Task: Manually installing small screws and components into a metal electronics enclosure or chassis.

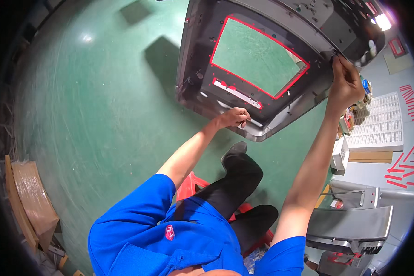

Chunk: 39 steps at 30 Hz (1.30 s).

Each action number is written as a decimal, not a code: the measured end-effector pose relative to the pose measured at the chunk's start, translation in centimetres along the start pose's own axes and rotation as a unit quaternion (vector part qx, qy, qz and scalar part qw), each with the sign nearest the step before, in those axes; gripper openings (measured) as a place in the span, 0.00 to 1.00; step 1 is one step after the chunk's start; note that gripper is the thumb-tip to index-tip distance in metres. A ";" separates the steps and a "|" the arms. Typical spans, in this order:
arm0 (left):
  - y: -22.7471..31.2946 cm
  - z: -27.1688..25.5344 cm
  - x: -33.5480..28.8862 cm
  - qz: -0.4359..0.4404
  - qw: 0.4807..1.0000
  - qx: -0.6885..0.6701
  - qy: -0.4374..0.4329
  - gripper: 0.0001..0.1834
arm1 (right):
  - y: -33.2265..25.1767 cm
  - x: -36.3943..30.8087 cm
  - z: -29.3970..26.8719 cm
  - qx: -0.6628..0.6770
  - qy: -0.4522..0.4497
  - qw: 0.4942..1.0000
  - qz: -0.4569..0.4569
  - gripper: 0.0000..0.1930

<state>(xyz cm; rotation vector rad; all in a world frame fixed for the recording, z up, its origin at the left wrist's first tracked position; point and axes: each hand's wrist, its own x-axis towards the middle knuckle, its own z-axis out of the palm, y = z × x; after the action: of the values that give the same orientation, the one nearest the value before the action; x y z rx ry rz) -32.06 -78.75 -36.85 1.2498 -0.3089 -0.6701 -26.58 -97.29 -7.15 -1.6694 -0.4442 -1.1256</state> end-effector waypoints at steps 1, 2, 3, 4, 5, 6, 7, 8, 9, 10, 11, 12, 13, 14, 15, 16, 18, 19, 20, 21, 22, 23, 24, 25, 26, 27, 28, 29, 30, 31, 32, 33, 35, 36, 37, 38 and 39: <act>0.0 0.0 0.0 0.000 1.000 -0.007 0.004 0.09 | -0.1 0.0 0.2 -0.006 0.012 1.000 -0.011 0.06; 0.0 0.1 0.0 -0.001 1.000 -0.014 0.008 0.09 | -0.2 0.0 0.4 -0.012 0.023 0.999 -0.023 0.06; 0.1 0.2 0.0 -0.002 1.000 -0.021 0.012 0.09 | -0.3 0.0 0.6 -0.018 0.035 0.999 -0.034 0.06; -0.1 0.1 0.1 -0.002 1.000 -0.022 0.011 0.10 | -0.1 0.1 0.8 -0.021 0.041 0.998 -0.046 0.06; -0.3 0.1 0.3 -0.002 1.000 -0.024 0.010 0.10 | 0.1 0.1 1.0 -0.024 0.047 0.997 -0.059 0.06; -0.5 0.1 0.4 -0.002 1.000 -0.026 0.009 0.11 | 0.3 0.2 1.1 -0.026 0.053 0.996 -0.071 0.06; -0.3 0.4 0.4 -0.005 0.999 -0.035 0.011 0.11 | 0.7 0.3 1.0 -0.028 0.051 0.996 -0.075 0.06; -0.1 0.6 0.3 -0.008 0.999 -0.043 0.014 0.11 | 1.0 0.5 0.9 -0.029 0.048 0.995 -0.078 0.06; 0.2 0.9 0.3 -0.010 0.999 -0.051 0.016 0.11 | 1.2 0.6 0.8 -0.031 0.046 0.995 -0.081 0.06; 0.4 0.7 0.1 -0.012 0.998 -0.067 0.002 0.11 | 0.7 0.6 0.9 -0.060 0.029 0.993 -0.093 0.06; 0.6 0.5 -0.1 -0.014 0.996 -0.084 -0.011 0.12 | 0.1 0.8 0.9 -0.089 0.012 0.991 -0.104 0.05; 0.7 0.3 -0.3 -0.016 0.995 -0.100 -0.025 0.12 | -0.4 0.9 1.0 -0.118 -0.005 0.986 -0.115 0.05; 0.7 0.3 -0.4 -0.004 0.994 -0.100 -0.031 0.12 | -0.8 1.0 1.0 -0.136 -0.009 0.984 -0.117 0.05; 0.6 0.4 -0.4 0.008 0.994 -0.101 -0.037 0.13 | -1.1 1.1 1.0 -0.153 -0.014 0.981 -0.119 0.05; 0.5 0.5 -0.5 0.020 0.994 -0.101 -0.043 0.13 | -1.4 1.1 1.1 -0.171 -0.018 0.978 -0.121 0.04; 0.4 0.5 -0.4 0.018 0.994 -0.105 -0.038 0.13 | -1.2 1.2 1.0 -0.194 -0.017 0.971 -0.137 0.04; 0.3 0.7 -0.3 0.013 0.993 -0.112 -0.029 0.13 | -0.6 1.5 0.8 -0.241 -0.014 0.956 -0.169 0.05; 0.2 0.9 -0.2 0.021 0.994 -0.103 -0.022 0.12 | -0.5 1.6 0.8 -0.269 -0.013 0.946 -0.179 0.05; 0.1 1.2 -0.2 0.028 0.995 -0.095 -0.014 0.11 | -0.6 1.8 0.8 -0.298 -0.013 0.935 -0.190 0.06; 0.0 1.5 -0.1 0.035 0.996 -0.086 -0.007 0.11 | -0.7 1.9 0.7 -0.326 -0.012 0.924 -0.201 0.06; 0.0 1.8 -0.3 0.040 0.995 -0.088 0.003 0.11 | -1.4 1.9 0.9 -0.360 -0.019 0.911 -0.199 0.07; 0.2 2.0 -0.4 0.044 0.995 -0.089 0.014 0.12 | -2.2 1.8 1.0 -0.394 -0.025 0.897 -0.196 0.08; 0.4 2.0 -0.6 0.048 0.994 -0.091 0.025 0.12 | -2.8 1.6 0.9 -0.428 -0.032 0.882 -0.194 0.08; 1.8 2.4 -1.4 0.033 0.997 -0.068 0.000 0.14 | -3.2 0.5 -0.1 -0.401 -0.019 0.892 -0.208 0.09; 1.8 2.3 -1.7 0.025 0.998 -0.052 0.026 0.15 | -3.7 -0.5 -0.6 -0.364 -0.008 0.904 -0.226 0.09; 1.8 2.3 -1.9 0.015 0.998 -0.036 0.051 0.16 | -4.3 -1.6 -1.1 -0.325 0.003 0.914 -0.243 0.10; 1.9 2.6 -1.9 0.026 0.998 -0.014 0.061 0.18 | -4.4 -4.3 -1.8 -0.291 0.009 0.928 -0.232 0.11; 2.6 3.2 -2.1 0.023 0.998 -0.039 0.053 0.18 | -3.1 -8.2 -2.8 -0.252 -0.049 0.960 -0.115 0.10; 2.2 2.9 -1.9 0.027 0.998 -0.040 0.046 0.18 | -2.1 -11.9 -3.2 -0.205 -0.104 0.973 0.004 0.10; 1.6 2.6 -1.6 0.028 0.998 -0.039 0.040 0.18 | -2.2 -14.6 -2.5 -0.237 -0.199 0.950 0.045 0.08; 2.0 3.1 -1.6 0.032 0.998 -0.024 0.053 0.19 | -0.9 -17.5 -2.2 -0.223 -0.262 0.925 0.162 0.08; 1.4 2.9 -1.2 0.063 0.997 -0.026 0.029 0.18 | 1.0 -20.5 -2.0 -0.271 -0.272 0.909 0.161 0.09; 1.6 3.4 -1.1 0.020 0.995 -0.060 0.079 0.18 | 2.2 -23.3 -1.8 -0.133 -0.301 0.892 0.310 0.10; 1.6 3.4 -1.0 0.027 0.995 -0.070 0.064 0.17 | 3.4 -24.3 -1.8 -0.073 -0.281 0.893 0.343 0.11; 1.3 3.4 -1.0 0.022 0.996 -0.066 0.052 0.18 | 5.0 -25.4 -1.8 -0.013 -0.257 0.891 0.373 0.11; 1.2 3.1 -0.9 0.017 0.997 -0.064 0.042 0.18 | 5.7 -25.6 -1.6 0.049 -0.234 0.885 0.400 0.11; 1.0 2.8 -0.8 0.012 0.998 -0.062 0.032 0.18 | 6.3 -25.7 -1.8 0.056 -0.249 0.883 0.395 0.11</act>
<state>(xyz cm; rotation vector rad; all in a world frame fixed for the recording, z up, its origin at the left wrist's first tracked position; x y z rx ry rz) -33.93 -80.28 -34.89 1.1459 -0.2258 -0.6179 -35.41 -95.66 -32.05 -1.7710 -0.0984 -0.0620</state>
